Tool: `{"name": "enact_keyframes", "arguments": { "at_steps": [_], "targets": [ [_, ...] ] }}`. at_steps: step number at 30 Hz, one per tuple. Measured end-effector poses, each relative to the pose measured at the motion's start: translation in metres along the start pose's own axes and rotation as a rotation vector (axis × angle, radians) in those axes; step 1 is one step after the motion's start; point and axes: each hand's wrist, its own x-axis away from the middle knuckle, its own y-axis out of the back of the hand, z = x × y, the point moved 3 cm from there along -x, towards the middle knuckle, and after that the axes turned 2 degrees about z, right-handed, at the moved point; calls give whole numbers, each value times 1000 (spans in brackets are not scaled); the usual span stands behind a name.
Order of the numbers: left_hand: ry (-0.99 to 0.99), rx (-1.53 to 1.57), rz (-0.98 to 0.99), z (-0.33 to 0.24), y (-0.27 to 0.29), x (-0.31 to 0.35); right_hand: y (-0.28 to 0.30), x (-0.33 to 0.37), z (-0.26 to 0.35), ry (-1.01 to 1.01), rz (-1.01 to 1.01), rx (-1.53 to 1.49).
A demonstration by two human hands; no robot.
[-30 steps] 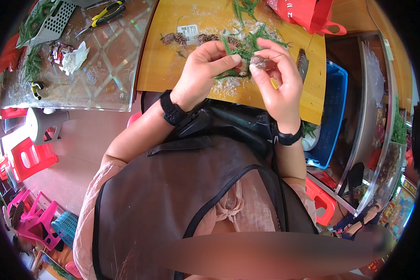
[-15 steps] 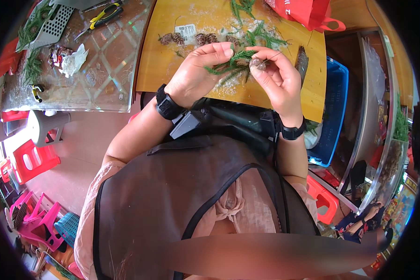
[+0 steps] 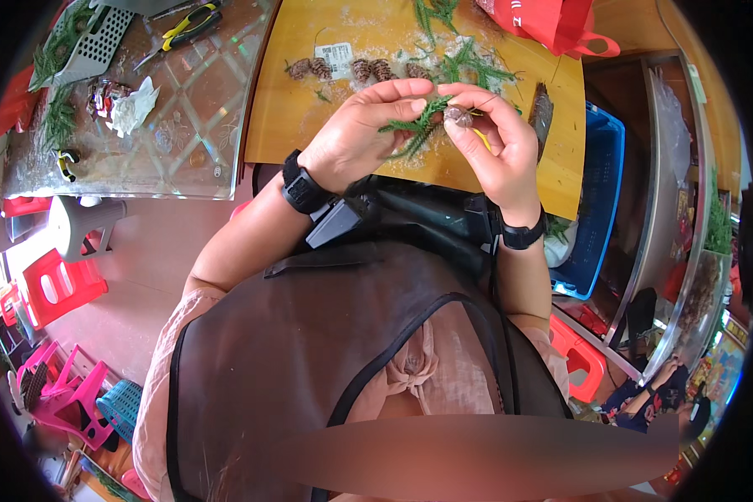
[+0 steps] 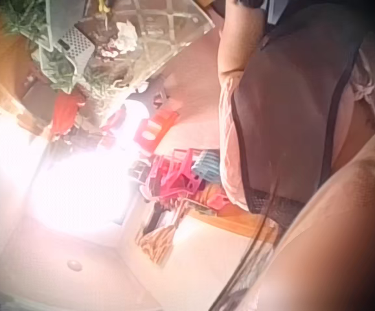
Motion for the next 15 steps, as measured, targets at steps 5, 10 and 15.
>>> {"name": "enact_keyframes", "arguments": {
  "at_steps": [5,10,15],
  "targets": [
    [24,73,-258,6,3,2,-2,-1,-5,2,-32,89],
    [-92,107,-327,11,14,0,-3,-2,-6,9,-23,113],
    [-176,118,-324,2,12,0,-2,-1,-2,49,-39,95]
  ]
}}
